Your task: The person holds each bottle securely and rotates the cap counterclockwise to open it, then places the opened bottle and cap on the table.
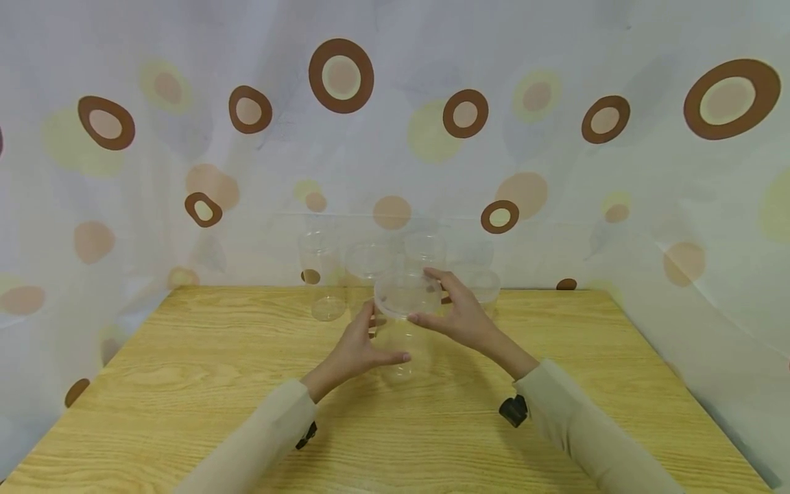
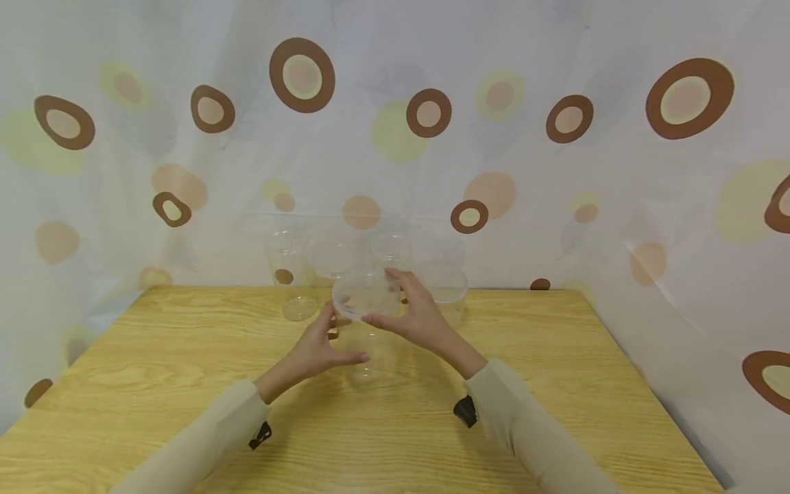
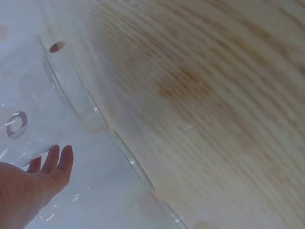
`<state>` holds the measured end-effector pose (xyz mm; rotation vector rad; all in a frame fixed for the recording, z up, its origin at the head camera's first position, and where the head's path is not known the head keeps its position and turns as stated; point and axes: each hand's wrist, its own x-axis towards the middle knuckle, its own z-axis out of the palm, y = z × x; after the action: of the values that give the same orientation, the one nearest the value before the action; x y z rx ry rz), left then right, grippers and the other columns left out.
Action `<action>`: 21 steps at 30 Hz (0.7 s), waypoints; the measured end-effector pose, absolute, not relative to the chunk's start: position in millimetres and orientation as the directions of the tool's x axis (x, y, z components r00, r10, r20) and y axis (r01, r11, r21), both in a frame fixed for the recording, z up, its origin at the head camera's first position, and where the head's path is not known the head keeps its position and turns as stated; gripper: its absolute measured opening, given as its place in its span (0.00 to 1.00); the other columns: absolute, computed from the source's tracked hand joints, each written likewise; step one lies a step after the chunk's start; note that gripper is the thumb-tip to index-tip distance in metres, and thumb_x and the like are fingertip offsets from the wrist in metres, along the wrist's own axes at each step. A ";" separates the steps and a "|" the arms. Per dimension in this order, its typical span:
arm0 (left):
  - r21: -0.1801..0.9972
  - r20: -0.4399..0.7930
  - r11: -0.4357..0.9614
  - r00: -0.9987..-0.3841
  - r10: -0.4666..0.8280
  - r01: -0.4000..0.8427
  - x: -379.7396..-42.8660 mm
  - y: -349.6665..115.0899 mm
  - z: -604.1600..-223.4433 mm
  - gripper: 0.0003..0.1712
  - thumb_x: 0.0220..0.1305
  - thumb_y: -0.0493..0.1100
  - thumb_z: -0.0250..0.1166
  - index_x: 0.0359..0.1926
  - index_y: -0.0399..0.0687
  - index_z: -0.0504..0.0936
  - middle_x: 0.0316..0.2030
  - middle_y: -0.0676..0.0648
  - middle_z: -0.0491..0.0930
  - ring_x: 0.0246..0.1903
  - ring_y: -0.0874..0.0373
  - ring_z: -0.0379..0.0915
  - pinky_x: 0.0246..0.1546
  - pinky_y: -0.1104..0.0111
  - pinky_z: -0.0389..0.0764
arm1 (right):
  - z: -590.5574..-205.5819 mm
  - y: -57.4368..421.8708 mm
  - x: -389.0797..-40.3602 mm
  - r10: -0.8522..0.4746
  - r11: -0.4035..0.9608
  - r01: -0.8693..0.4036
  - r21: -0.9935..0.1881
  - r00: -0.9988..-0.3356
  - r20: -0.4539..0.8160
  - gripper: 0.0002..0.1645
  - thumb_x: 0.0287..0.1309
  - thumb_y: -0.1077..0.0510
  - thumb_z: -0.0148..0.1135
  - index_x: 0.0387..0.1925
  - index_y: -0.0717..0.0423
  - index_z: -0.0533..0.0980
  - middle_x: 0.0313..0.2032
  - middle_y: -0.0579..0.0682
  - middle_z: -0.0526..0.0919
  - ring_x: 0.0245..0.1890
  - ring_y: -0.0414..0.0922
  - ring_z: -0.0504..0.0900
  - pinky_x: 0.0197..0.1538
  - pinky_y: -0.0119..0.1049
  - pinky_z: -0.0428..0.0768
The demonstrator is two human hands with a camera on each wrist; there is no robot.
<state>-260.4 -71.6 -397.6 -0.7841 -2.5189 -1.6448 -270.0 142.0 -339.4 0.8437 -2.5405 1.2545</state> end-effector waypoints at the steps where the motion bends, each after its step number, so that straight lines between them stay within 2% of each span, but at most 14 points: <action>1: 0.852 0.292 0.307 -0.872 0.394 0.424 -259.6 -71.9 -397.2 0.58 0.42 0.44 0.75 0.69 0.57 0.47 0.65 0.45 0.57 0.60 0.40 0.60 0.55 0.43 0.66 | -338.9 142.2 -269.5 -0.413 0.479 -0.564 -0.672 -0.821 0.394 0.50 0.46 0.43 0.68 0.66 0.56 0.56 0.63 0.55 0.63 0.57 0.51 0.68 0.53 0.50 0.73; 7: 0.867 0.274 0.281 -0.865 0.419 0.411 -247.2 -74.0 -382.4 0.56 0.45 0.38 0.73 0.68 0.45 0.45 0.64 0.39 0.54 0.62 0.37 0.56 0.56 0.42 0.63 | -332.7 142.7 -265.6 -0.452 0.459 -0.567 -0.684 -0.812 0.370 0.52 0.46 0.40 0.67 0.67 0.55 0.54 0.63 0.56 0.62 0.58 0.52 0.67 0.54 0.51 0.71; 11: 0.870 0.289 0.252 -0.852 0.436 0.424 -236.9 -75.7 -368.0 0.54 0.45 0.37 0.72 0.67 0.40 0.46 0.63 0.35 0.55 0.61 0.34 0.57 0.56 0.42 0.64 | -327.0 143.3 -265.2 -0.482 0.455 -0.571 -0.683 -0.803 0.351 0.53 0.45 0.38 0.67 0.67 0.54 0.54 0.63 0.56 0.62 0.58 0.52 0.67 0.54 0.51 0.71; 21: 0.867 0.297 0.243 -0.842 0.450 0.435 -230.7 -77.8 -358.2 0.55 0.44 0.35 0.72 0.68 0.43 0.46 0.65 0.36 0.56 0.59 0.34 0.61 0.55 0.44 0.66 | -315.4 145.4 -267.2 -0.529 0.452 -0.547 -0.704 -0.801 0.282 0.51 0.45 0.42 0.69 0.67 0.49 0.54 0.65 0.53 0.60 0.62 0.53 0.63 0.58 0.55 0.65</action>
<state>-230.7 -77.8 -358.2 -0.8863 -2.4876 -1.7270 -267.2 145.4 -315.4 0.9843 -2.6583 1.3024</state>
